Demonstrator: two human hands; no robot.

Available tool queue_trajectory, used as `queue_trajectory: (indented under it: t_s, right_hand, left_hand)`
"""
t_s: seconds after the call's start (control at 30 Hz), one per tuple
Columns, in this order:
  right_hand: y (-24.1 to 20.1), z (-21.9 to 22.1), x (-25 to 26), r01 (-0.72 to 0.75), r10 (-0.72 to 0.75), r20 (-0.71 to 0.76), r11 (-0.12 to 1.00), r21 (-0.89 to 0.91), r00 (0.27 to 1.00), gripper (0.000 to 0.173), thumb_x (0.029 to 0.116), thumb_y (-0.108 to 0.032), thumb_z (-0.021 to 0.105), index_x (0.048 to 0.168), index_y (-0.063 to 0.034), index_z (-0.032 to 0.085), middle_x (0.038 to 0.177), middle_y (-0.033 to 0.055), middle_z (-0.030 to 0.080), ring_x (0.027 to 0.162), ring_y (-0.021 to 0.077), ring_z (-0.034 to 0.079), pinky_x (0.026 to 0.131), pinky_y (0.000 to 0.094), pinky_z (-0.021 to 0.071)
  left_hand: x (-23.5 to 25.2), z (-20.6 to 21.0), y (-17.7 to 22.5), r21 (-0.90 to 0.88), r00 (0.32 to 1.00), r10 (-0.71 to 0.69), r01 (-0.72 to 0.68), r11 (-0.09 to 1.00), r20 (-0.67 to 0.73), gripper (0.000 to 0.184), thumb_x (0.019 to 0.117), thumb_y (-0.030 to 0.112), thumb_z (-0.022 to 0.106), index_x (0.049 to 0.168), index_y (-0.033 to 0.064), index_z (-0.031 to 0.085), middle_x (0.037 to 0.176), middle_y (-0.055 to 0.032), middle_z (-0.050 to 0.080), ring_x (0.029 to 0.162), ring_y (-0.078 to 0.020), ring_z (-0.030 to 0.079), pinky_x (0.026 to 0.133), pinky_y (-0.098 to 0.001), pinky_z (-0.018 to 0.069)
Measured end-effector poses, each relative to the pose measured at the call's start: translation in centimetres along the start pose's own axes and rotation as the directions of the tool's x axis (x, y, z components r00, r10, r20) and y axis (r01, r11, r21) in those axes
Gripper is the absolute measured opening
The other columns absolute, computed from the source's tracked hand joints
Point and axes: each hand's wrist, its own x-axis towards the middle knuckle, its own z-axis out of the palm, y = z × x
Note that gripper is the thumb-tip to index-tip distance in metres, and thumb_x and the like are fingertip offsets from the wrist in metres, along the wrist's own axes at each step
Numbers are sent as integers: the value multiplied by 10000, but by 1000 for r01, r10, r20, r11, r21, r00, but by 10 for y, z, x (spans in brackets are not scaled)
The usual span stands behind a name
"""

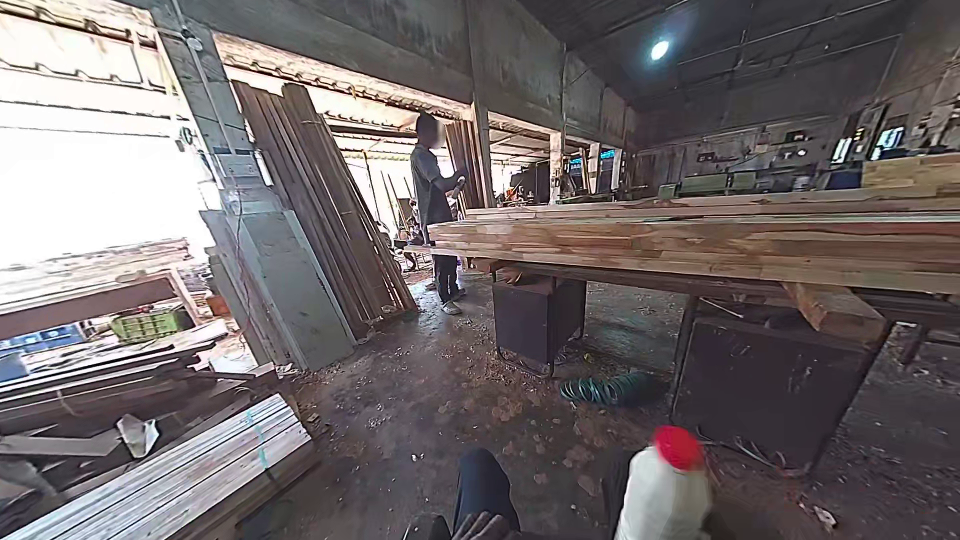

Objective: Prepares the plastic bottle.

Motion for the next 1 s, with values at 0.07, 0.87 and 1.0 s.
queue_trajectory:
  t_s: [0.07,0.87,1.0]
  right_hand:
    - [0,-1,4,-94,95,50,995,-28,994,600,735,-240,865,1157,122,642,1032,164,739,972,167,727,912,374,597]
    - [-57,-86,158,772,-318,869,-410,-486,379,288,1012,19,429,1112,-77,681,948,95,655,945,279,646,1028,493,454]
    - [-69,-75,150,797,-312,863,-349,-494,398,290,1012,9,453,1138,-92,694,979,98,681,964,287,662,999,520,479]
  left_hand:
    - [4,-8,-9,3,989,-97,98,995,-111,279,1024,383,604,1144,170,739,1055,-48,738,1046,-219,702,939,-436,577]
    - [-2,0,-25,-66,965,-261,261,963,21,315,951,310,675,1230,167,705,1169,-94,701,1124,-296,664,948,-495,554]
    - [-10,0,-29,-86,967,-242,235,968,-77,327,914,297,736,1209,154,727,1145,-123,711,1090,-317,687,914,-534,580]
